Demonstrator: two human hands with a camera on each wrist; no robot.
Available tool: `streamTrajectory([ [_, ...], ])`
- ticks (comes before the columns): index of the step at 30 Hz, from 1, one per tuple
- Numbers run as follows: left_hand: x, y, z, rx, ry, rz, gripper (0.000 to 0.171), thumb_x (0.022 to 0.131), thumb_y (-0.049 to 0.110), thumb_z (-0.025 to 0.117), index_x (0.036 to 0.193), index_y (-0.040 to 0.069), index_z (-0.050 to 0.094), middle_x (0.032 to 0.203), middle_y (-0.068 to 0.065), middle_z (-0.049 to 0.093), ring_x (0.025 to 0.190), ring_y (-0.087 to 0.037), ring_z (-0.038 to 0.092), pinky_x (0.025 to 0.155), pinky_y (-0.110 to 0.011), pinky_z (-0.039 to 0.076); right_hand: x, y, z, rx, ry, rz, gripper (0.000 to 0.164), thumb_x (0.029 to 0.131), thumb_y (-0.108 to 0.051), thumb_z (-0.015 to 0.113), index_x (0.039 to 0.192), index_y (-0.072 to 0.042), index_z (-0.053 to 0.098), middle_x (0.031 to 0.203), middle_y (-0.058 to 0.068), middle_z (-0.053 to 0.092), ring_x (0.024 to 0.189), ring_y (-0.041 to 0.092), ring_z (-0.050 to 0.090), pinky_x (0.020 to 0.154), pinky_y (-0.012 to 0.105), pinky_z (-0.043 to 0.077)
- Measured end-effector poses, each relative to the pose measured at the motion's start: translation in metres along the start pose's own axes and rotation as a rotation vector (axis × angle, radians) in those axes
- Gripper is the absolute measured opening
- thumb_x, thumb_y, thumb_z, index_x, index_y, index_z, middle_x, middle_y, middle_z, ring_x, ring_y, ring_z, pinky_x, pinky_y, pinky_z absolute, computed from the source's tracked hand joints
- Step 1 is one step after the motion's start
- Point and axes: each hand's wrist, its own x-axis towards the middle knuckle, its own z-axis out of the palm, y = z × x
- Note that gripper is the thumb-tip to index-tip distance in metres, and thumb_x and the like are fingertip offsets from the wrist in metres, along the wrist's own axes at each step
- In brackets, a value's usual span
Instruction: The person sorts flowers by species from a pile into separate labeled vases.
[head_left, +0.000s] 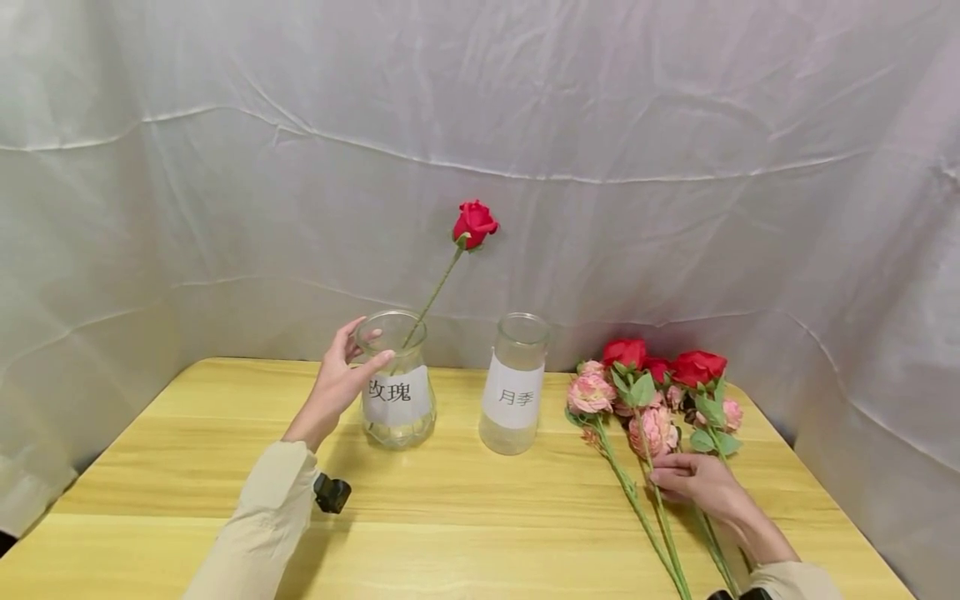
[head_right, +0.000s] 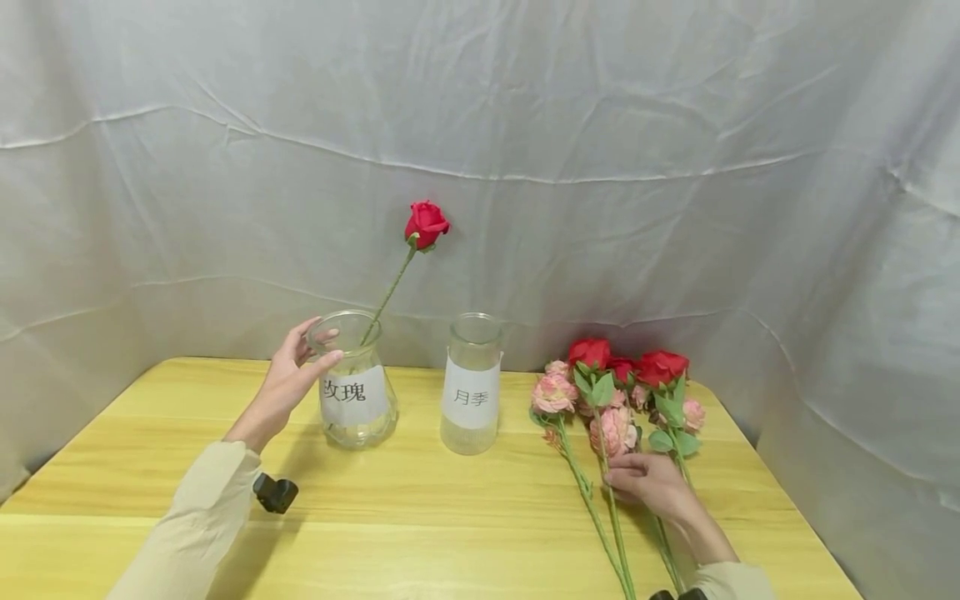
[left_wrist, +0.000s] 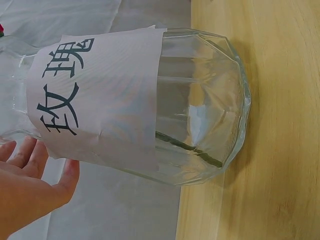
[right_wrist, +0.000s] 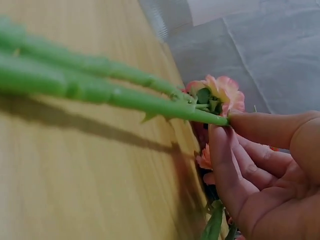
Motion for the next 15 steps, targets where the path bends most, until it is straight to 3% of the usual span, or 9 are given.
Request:
streamTrajectory([
  [9, -0.0013, 0.001, 0.0006, -0.002, -0.001, -0.003, 0.081, 0.093, 0.025, 0.065, 0.154, 0.009, 0.015, 0.148, -0.013, 0.039, 0.136, -0.03, 0.031, 0.108, -0.047, 0.027, -0.0028, -0.0024, -0.0019, 0.147, -0.029, 0.041, 0.051, 0.095, -0.007, 0.059, 0.132, 0.021, 0.037, 0.105, 0.008, 0.062, 0.091, 0.013, 0.062, 0.079, 0.03, 0.053],
  [15, -0.0018, 0.0026, 0.0002, -0.009, -0.008, -0.013, 0.081, 0.094, 0.025, 0.064, 0.155, 0.01, 0.013, 0.15, -0.014, 0.037, 0.138, -0.031, 0.028, 0.109, -0.047, 0.025, -0.0041, -0.0087, -0.0003, 0.193, -0.01, 0.021, 0.046, 0.096, -0.006, 0.057, 0.13, 0.02, 0.039, 0.101, 0.005, 0.062, 0.09, 0.011, 0.062, 0.079, 0.029, 0.053],
])
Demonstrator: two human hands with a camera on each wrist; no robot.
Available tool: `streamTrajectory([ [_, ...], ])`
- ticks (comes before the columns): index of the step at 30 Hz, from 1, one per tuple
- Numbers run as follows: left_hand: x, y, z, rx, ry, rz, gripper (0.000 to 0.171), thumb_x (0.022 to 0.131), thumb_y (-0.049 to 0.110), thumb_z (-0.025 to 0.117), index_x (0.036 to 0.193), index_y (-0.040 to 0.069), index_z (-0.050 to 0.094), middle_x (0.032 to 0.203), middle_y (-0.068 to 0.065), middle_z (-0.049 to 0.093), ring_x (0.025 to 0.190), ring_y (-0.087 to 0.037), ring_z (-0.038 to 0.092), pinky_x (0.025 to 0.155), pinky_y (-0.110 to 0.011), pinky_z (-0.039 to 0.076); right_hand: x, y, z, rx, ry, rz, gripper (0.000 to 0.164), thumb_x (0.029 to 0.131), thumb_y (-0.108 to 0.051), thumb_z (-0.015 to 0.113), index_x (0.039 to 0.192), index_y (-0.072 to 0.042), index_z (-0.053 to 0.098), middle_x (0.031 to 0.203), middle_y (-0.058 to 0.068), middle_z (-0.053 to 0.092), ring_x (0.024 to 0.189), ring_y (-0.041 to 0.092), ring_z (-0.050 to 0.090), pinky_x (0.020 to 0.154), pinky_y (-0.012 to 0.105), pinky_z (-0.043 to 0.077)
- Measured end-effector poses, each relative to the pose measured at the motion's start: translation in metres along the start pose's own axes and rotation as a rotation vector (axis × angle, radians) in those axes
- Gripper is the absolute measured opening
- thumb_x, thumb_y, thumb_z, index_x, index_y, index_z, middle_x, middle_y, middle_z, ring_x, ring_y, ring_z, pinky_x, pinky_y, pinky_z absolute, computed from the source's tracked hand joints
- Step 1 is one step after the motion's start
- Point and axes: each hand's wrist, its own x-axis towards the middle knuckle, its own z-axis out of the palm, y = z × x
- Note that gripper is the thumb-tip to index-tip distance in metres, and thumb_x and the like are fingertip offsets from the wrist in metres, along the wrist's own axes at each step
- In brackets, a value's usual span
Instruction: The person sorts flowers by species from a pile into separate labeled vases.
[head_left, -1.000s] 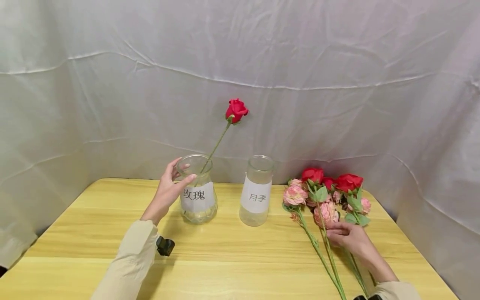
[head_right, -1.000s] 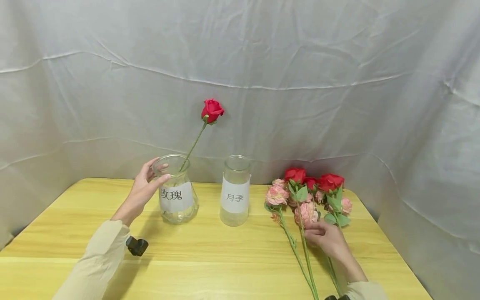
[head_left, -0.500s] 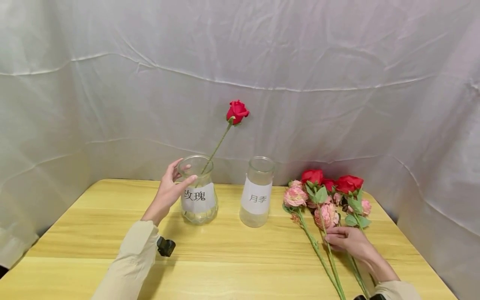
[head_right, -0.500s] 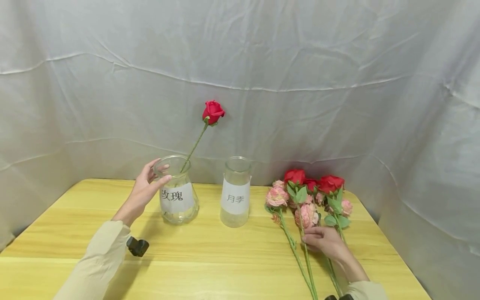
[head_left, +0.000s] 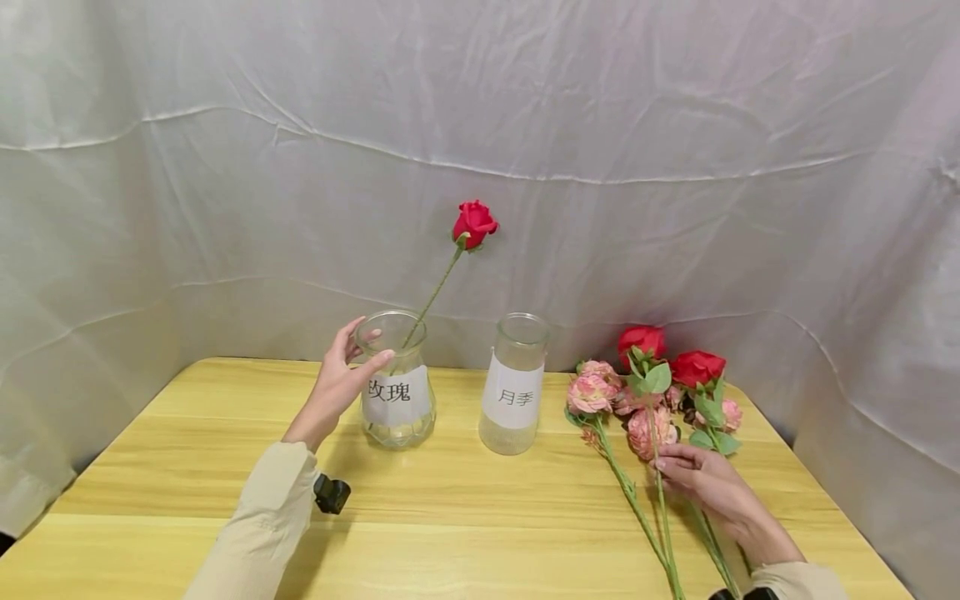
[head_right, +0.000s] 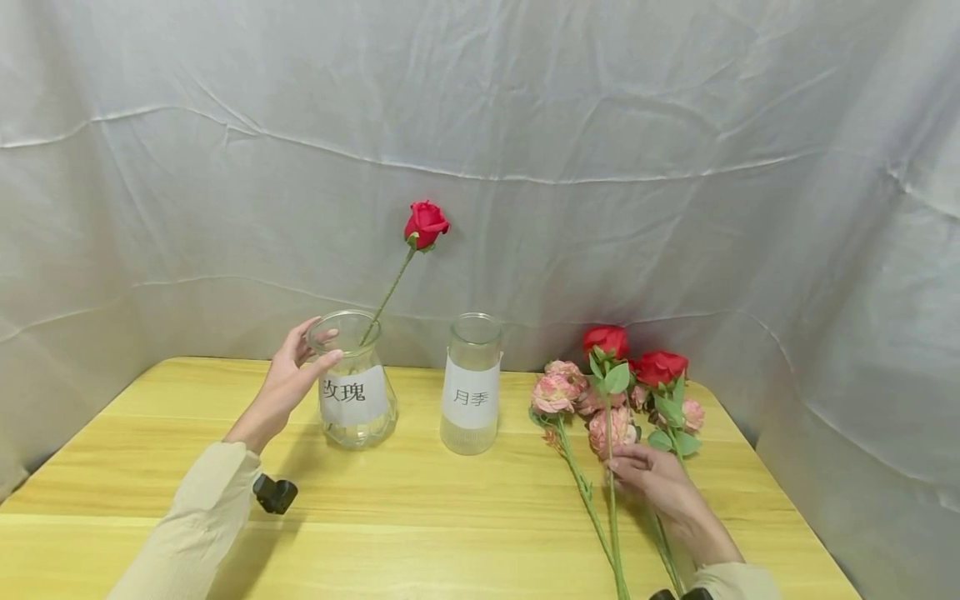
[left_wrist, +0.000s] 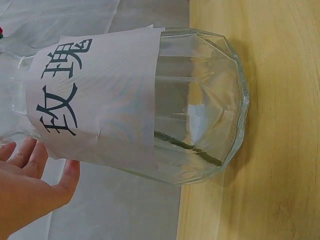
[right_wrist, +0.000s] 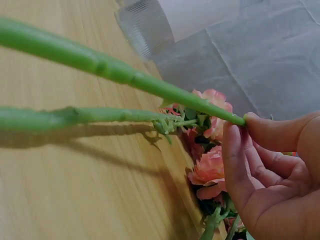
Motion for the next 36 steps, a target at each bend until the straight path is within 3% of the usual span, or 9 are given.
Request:
streamTrajectory([
  [9, -0.001, 0.001, 0.0, 0.016, -0.005, 0.012, 0.08, 0.094, 0.028, 0.063, 0.154, 0.009, 0.013, 0.149, -0.014, 0.037, 0.138, -0.031, 0.028, 0.109, -0.048, 0.026, 0.003, -0.001, 0.006, 0.026, 0.01, -0.054, 0.031, 0.097, -0.001, 0.053, 0.122, 0.015, 0.044, 0.098, 0.004, 0.061, 0.088, 0.011, 0.061, 0.079, 0.028, 0.053],
  [17, -0.003, 0.0, 0.001, 0.014, -0.015, 0.045, 0.079, 0.096, 0.027, 0.061, 0.154, 0.008, 0.011, 0.149, -0.015, 0.036, 0.137, -0.031, 0.029, 0.109, -0.049, 0.027, 0.004, -0.01, 0.016, 0.177, 0.022, -0.125, 0.012, 0.096, 0.001, 0.056, 0.106, 0.003, 0.05, 0.091, 0.003, 0.06, 0.083, 0.01, 0.061, 0.079, 0.028, 0.054],
  [28, -0.004, 0.0, 0.0, 0.001, -0.014, 0.054, 0.079, 0.097, 0.026, 0.06, 0.155, 0.008, 0.01, 0.15, -0.017, 0.035, 0.137, -0.033, 0.028, 0.108, -0.049, 0.027, 0.007, -0.015, 0.027, 0.209, 0.091, -0.218, 0.009, 0.096, -0.001, 0.057, 0.103, 0.0, 0.051, 0.088, 0.001, 0.06, 0.078, 0.009, 0.061, 0.073, 0.027, 0.054],
  [36, -0.004, 0.001, 0.0, 0.002, -0.014, 0.05, 0.079, 0.096, 0.026, 0.06, 0.154, 0.008, 0.01, 0.149, -0.017, 0.036, 0.137, -0.032, 0.028, 0.108, -0.049, 0.027, 0.011, -0.024, 0.032, 0.173, 0.2, -0.144, 0.021, 0.098, -0.004, 0.054, 0.113, 0.007, 0.045, 0.088, -0.001, 0.063, 0.077, 0.008, 0.063, 0.073, 0.026, 0.054],
])
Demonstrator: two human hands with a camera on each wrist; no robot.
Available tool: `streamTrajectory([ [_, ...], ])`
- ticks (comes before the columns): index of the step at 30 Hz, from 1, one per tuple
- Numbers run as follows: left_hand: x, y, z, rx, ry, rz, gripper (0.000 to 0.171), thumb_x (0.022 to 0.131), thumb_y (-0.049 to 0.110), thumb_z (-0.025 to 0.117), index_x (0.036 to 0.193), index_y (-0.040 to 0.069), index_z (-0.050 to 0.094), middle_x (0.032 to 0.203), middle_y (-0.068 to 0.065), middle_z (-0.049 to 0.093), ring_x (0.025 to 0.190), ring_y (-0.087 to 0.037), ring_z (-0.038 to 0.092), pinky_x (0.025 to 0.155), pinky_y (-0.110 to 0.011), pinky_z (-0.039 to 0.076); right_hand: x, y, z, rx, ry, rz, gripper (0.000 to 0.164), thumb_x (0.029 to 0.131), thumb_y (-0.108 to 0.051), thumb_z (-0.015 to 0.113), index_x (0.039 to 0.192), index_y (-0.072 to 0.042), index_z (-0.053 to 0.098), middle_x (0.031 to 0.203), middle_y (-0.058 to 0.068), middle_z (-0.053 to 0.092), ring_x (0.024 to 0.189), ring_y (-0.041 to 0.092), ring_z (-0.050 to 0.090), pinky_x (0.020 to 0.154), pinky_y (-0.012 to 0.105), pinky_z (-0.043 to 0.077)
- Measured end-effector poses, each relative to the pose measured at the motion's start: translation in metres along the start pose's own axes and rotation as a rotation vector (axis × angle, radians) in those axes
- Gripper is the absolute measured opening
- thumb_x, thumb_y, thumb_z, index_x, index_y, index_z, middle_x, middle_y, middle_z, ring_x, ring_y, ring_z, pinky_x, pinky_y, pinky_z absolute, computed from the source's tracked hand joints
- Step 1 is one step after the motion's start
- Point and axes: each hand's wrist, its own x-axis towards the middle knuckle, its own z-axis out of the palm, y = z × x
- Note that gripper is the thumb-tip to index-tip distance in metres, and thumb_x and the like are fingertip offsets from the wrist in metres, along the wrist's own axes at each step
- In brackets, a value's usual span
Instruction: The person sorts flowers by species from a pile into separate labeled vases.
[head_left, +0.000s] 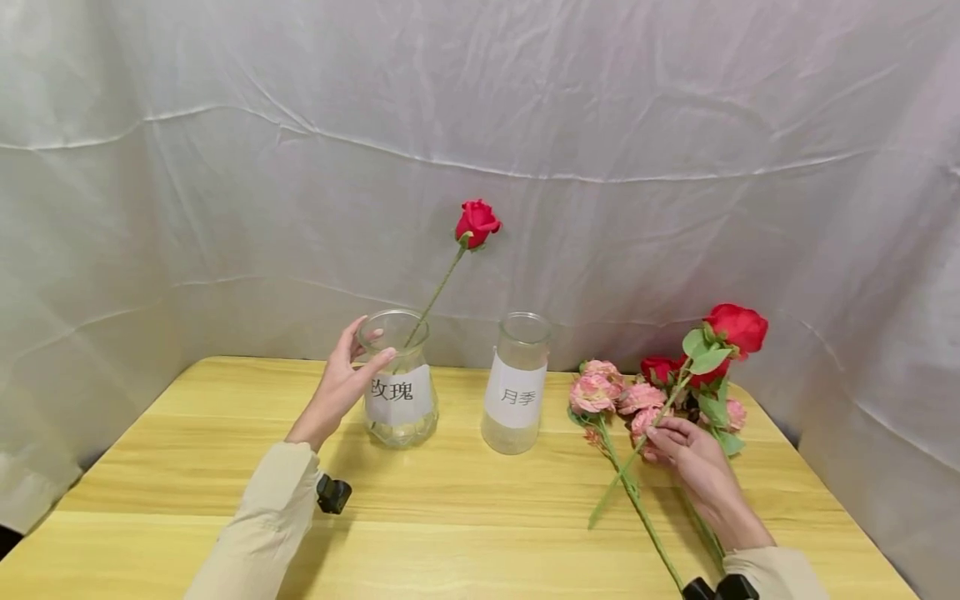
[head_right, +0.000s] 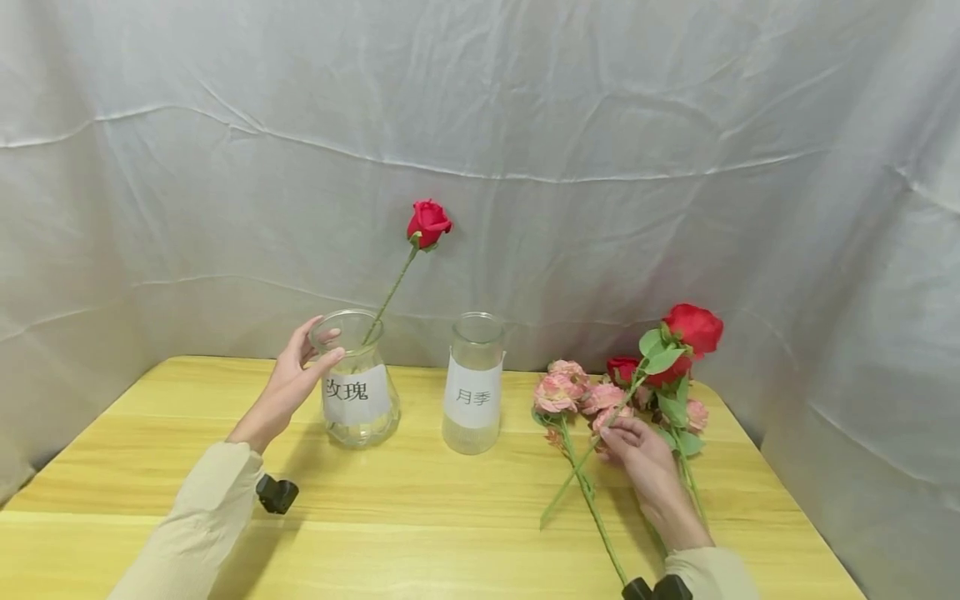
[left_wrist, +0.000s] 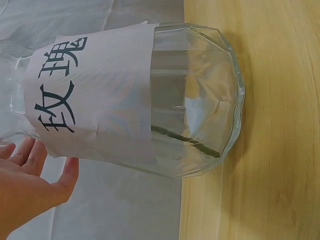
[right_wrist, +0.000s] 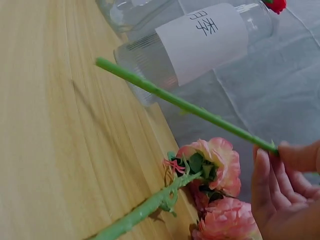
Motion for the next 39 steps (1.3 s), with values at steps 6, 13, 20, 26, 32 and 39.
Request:
streamTrajectory([
  [6, 0.0, 0.001, 0.0, -0.015, 0.005, -0.002, 0.079, 0.096, 0.026, 0.061, 0.155, 0.009, 0.011, 0.149, -0.016, 0.036, 0.137, -0.032, 0.029, 0.108, -0.048, 0.027, 0.004, -0.009, 0.004, -0.002, 0.028, 0.007, 0.026, 0.1, -0.006, 0.051, 0.118, 0.009, 0.04, 0.085, -0.005, 0.063, 0.071, 0.008, 0.064, 0.071, 0.026, 0.054],
  [13, 0.001, 0.001, 0.001, -0.018, 0.006, -0.001, 0.079, 0.096, 0.025, 0.06, 0.155, 0.008, 0.01, 0.149, -0.016, 0.036, 0.137, -0.032, 0.028, 0.109, -0.048, 0.026, 0.007, -0.026, 0.019, -0.026, 0.05, -0.001, 0.034, 0.098, -0.013, 0.058, 0.121, 0.005, 0.04, 0.083, -0.008, 0.062, 0.065, 0.005, 0.061, 0.061, 0.024, 0.053],
  [20, 0.001, 0.0, 0.002, -0.017, 0.002, -0.004, 0.079, 0.096, 0.025, 0.06, 0.155, 0.008, 0.01, 0.149, -0.017, 0.036, 0.137, -0.032, 0.028, 0.109, -0.048, 0.026, 0.008, -0.046, 0.042, -0.033, 0.024, -0.088, 0.029, 0.098, -0.011, 0.057, 0.116, 0.007, 0.043, 0.085, -0.006, 0.061, 0.071, 0.007, 0.063, 0.069, 0.023, 0.054],
  [26, 0.001, -0.001, 0.001, -0.016, 0.007, -0.005, 0.079, 0.096, 0.025, 0.061, 0.154, 0.008, 0.011, 0.148, -0.016, 0.037, 0.137, -0.032, 0.029, 0.109, -0.048, 0.026, 0.015, -0.063, 0.061, 0.018, 0.022, -0.151, 0.026, 0.098, -0.009, 0.056, 0.116, 0.006, 0.044, 0.087, -0.004, 0.061, 0.075, 0.008, 0.062, 0.069, 0.022, 0.054],
  [32, 0.001, -0.001, 0.002, -0.018, 0.004, 0.001, 0.078, 0.096, 0.025, 0.06, 0.154, 0.008, 0.011, 0.148, -0.017, 0.037, 0.137, -0.032, 0.029, 0.108, -0.048, 0.026, 0.022, -0.079, 0.078, 0.088, 0.024, -0.187, 0.024, 0.097, -0.01, 0.058, 0.112, 0.004, 0.045, 0.088, -0.004, 0.062, 0.08, 0.007, 0.062, 0.072, 0.024, 0.054],
  [39, 0.001, 0.0, 0.002, -0.011, 0.006, -0.006, 0.079, 0.096, 0.025, 0.061, 0.154, 0.007, 0.011, 0.148, -0.017, 0.037, 0.136, -0.032, 0.03, 0.108, -0.048, 0.026, 0.027, -0.093, 0.094, 0.184, 0.011, -0.232, 0.013, 0.097, -0.005, 0.057, 0.105, -0.001, 0.047, 0.084, -0.005, 0.065, 0.079, 0.008, 0.065, 0.07, 0.023, 0.054],
])
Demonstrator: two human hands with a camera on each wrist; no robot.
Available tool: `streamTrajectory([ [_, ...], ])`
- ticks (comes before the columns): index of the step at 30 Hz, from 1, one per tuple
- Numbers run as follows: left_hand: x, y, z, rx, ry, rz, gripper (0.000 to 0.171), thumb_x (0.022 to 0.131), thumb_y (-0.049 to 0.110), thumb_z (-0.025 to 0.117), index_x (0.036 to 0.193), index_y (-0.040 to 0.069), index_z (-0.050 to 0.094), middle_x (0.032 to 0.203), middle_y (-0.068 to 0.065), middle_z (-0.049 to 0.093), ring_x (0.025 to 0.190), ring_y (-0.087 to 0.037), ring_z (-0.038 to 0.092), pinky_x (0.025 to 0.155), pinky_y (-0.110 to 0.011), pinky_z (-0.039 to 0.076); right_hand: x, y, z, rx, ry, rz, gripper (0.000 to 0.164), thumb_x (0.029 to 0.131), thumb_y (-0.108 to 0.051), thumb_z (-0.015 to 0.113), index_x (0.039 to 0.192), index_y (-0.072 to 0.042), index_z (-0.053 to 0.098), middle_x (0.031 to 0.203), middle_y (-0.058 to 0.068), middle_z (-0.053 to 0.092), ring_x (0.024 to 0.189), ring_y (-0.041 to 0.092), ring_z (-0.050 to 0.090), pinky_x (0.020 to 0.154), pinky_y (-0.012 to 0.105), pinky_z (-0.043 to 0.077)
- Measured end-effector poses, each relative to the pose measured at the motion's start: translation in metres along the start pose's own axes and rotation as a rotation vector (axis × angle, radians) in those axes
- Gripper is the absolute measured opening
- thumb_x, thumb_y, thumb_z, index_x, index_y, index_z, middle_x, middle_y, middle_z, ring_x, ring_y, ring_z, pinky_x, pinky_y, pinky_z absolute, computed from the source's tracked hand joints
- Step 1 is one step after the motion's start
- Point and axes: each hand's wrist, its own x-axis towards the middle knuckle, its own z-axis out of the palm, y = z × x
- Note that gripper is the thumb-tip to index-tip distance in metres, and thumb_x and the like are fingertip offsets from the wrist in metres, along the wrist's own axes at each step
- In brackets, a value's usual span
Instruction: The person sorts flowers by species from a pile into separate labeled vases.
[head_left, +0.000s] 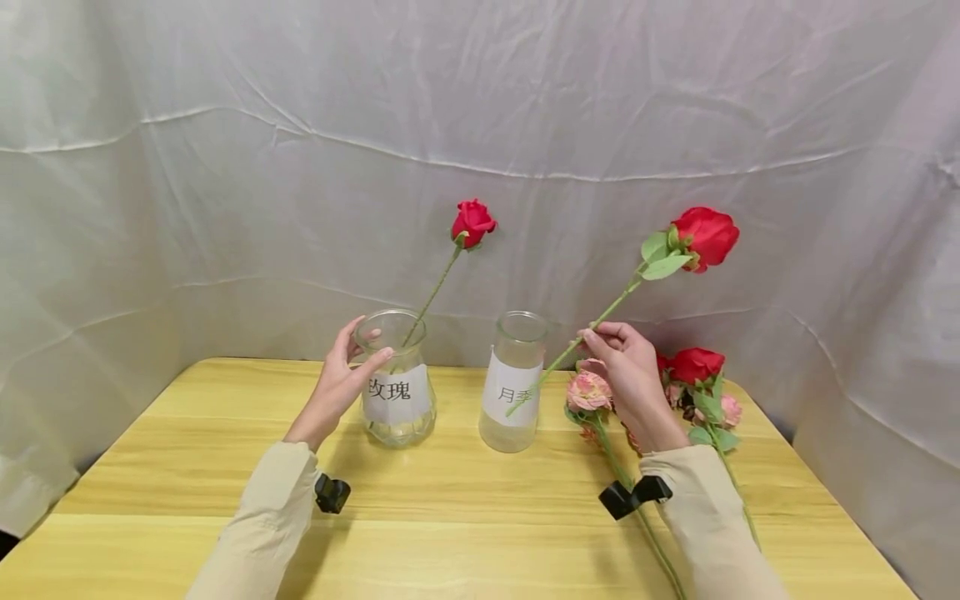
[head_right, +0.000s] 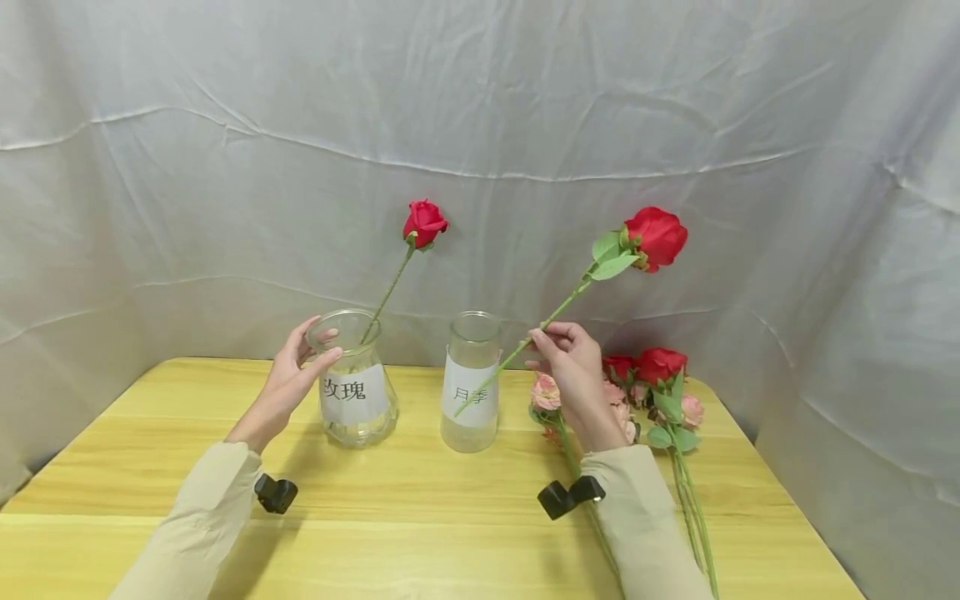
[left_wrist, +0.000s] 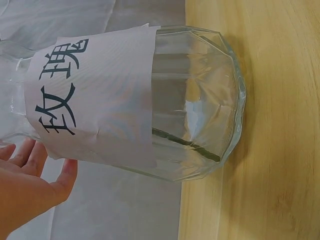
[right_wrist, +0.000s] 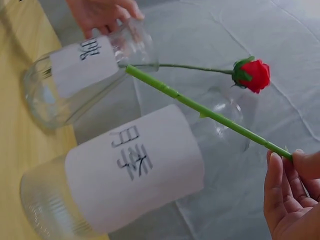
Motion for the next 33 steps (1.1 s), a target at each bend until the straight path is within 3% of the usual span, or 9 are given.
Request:
streamTrajectory([
  [12, 0.001, -0.002, -0.001, 0.018, 0.003, -0.008, 0.081, 0.095, 0.028, 0.061, 0.155, 0.009, 0.01, 0.149, -0.016, 0.037, 0.137, -0.033, 0.028, 0.109, -0.05, 0.026, 0.017, -0.014, 0.027, 0.187, 0.023, 0.017, 0.007, 0.096, -0.002, 0.056, 0.098, -0.003, 0.05, 0.085, -0.001, 0.066, 0.078, 0.009, 0.065, 0.065, 0.02, 0.053],
  [24, 0.003, -0.002, -0.001, 0.026, 0.001, 0.0, 0.081, 0.095, 0.029, 0.061, 0.155, 0.009, 0.01, 0.148, -0.016, 0.037, 0.137, -0.035, 0.027, 0.108, -0.049, 0.027, 0.036, -0.022, 0.051, 0.144, 0.065, 0.016, 0.008, 0.096, -0.004, 0.059, 0.096, -0.006, 0.051, 0.082, -0.003, 0.065, 0.076, 0.008, 0.064, 0.063, 0.019, 0.052],
  [33, 0.003, -0.004, 0.0, 0.021, 0.0, 0.006, 0.081, 0.095, 0.028, 0.062, 0.154, 0.008, 0.011, 0.148, -0.016, 0.038, 0.137, -0.035, 0.028, 0.108, -0.049, 0.027, 0.041, -0.025, 0.074, 0.146, 0.062, -0.007, 0.009, 0.095, -0.001, 0.06, 0.095, -0.006, 0.052, 0.087, 0.002, 0.065, 0.076, 0.009, 0.065, 0.062, 0.02, 0.052],
])
